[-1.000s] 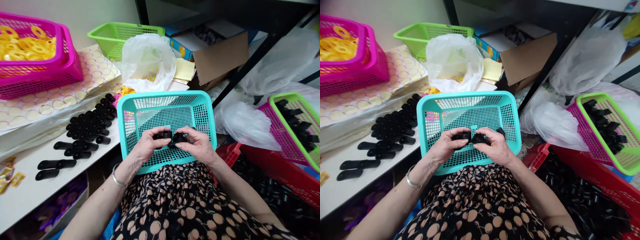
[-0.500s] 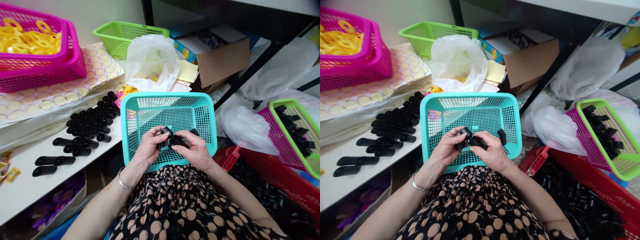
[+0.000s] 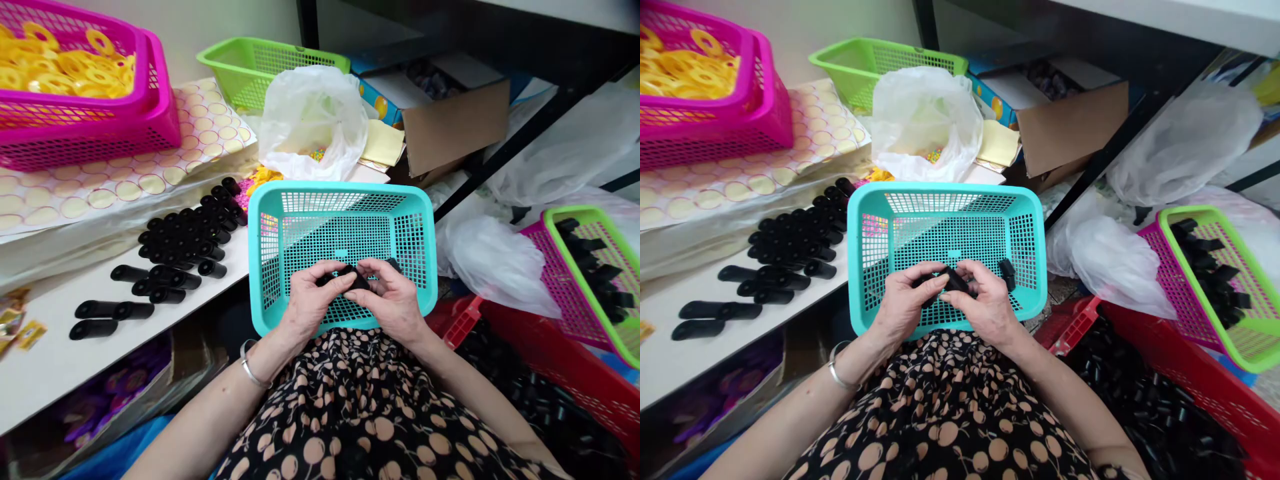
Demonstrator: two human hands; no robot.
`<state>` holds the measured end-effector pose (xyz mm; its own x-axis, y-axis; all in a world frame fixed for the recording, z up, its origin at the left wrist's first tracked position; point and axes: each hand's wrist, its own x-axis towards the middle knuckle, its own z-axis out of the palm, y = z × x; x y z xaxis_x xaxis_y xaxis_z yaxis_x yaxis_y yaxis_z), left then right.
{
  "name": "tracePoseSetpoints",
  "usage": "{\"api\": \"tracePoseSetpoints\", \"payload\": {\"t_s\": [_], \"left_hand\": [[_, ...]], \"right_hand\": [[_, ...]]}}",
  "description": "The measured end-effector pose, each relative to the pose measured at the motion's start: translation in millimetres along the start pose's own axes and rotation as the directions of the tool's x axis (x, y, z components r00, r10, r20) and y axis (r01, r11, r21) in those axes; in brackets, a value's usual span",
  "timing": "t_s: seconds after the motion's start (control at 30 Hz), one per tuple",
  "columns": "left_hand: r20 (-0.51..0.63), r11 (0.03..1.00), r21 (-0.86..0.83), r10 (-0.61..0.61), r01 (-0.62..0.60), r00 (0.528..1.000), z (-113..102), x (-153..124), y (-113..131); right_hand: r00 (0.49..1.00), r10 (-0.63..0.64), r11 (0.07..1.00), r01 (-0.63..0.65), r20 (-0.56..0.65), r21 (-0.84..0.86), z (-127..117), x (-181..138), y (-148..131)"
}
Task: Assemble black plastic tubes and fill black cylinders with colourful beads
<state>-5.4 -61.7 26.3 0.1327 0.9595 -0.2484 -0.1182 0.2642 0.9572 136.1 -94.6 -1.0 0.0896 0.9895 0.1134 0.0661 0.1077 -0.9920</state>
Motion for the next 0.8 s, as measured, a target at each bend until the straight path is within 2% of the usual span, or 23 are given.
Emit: {"api": "tracePoseSetpoints", "payload": {"t_s": [0.07,0.23,0.3,0.37,0.5,0.7,0.8], "left_hand": [[0.01,0.99,0.103,0.098,-0.098,0.995,1.9,-2.8,2.8],[0.111,0.955,0.226,0.168,-0.19,0.98,0.9,-17.0,13.6],[0.168,0.926,0.249,0.246,-0.283,0.955,-6.3,-23.9,15.4],[0.195,0.903,0.273,0.286,-0.332,0.938,-17.1,-30.6,16.4],[0.133,0.89,0.302,0.315,-0.341,0.94,-38.0,-39.5,16.1],[0.069,0.881,0.275,0.382,-0.386,0.922,-52.1,-39.2,5.9],[0.007,0.846,0.296,0.462,-0.443,0.887,-62.2,-50.8,11.7]], "right_hand": [[0.999,-0.04,0.999,0.04,-0.001,-0.006,0.9,-0.5,3.0],[0.968,-0.239,0.962,0.247,0.082,-0.118,-0.3,-7.0,2.4],[0.952,-0.277,0.953,0.289,0.132,-0.087,1.3,-8.6,2.8],[0.948,-0.266,0.963,0.268,0.175,0.008,6.3,-8.4,3.5],[0.926,-0.263,0.962,0.232,0.272,0.141,21.7,-5.0,0.6],[0.885,-0.27,0.962,0.263,0.378,0.072,35.2,2.0,-4.5],[0.857,-0.257,0.959,0.284,0.447,0.007,32.3,1.3,-10.0]]}}
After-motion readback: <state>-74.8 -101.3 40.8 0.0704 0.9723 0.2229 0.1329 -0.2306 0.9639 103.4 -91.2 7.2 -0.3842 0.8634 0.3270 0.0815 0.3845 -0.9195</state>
